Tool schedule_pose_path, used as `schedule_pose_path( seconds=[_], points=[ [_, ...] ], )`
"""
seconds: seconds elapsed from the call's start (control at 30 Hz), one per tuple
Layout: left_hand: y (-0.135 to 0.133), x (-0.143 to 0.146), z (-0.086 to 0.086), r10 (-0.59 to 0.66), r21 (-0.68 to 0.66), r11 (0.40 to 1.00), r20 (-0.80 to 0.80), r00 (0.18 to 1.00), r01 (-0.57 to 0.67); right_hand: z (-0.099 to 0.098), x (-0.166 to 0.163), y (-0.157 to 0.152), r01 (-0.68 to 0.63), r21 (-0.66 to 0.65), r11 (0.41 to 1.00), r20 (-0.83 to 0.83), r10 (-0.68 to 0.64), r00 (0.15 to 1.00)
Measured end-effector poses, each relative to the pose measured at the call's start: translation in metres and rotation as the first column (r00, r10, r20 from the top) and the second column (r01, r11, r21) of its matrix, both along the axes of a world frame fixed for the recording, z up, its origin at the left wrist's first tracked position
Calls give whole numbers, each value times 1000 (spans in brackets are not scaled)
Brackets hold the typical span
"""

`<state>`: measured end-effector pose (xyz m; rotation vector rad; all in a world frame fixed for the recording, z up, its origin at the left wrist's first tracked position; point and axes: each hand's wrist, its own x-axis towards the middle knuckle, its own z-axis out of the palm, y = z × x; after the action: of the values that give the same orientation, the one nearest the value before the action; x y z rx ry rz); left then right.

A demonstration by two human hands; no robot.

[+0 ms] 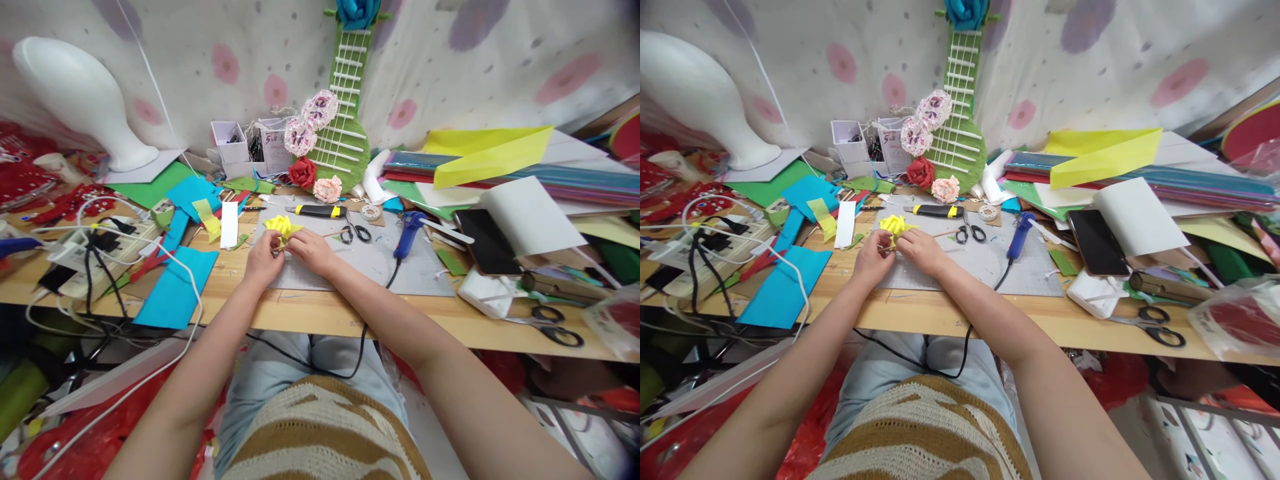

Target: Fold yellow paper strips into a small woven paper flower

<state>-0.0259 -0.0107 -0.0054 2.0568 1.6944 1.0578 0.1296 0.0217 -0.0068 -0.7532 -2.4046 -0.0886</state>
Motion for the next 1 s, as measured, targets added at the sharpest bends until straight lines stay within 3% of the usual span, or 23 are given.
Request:
schedule_pose_path(
  seconds=[0.43, 0.57, 0.67, 0.83, 1.0],
  points=[
    [-1, 1, 2, 96, -21, 995, 21, 995, -95, 0, 1, 0, 53, 48, 997, 11, -54, 998],
    [0, 1, 0, 68, -59, 996, 122, 990, -61, 0, 0, 1, 39, 77, 996, -3, -39, 999],
    [1, 1, 0, 40, -62, 998, 105, 994, -33, 0, 0, 1, 22, 103, 994, -4, -22, 1000],
    [1, 1, 0, 23, -5, 1000, 72, 997, -23, -2, 1, 1, 18, 101, 995, -21, -16, 1000],
    [0, 2, -1, 58, 148, 988, -20, 998, -54, -7, 1, 4, 58, 65, 996, -86, -52, 995]
  ],
)
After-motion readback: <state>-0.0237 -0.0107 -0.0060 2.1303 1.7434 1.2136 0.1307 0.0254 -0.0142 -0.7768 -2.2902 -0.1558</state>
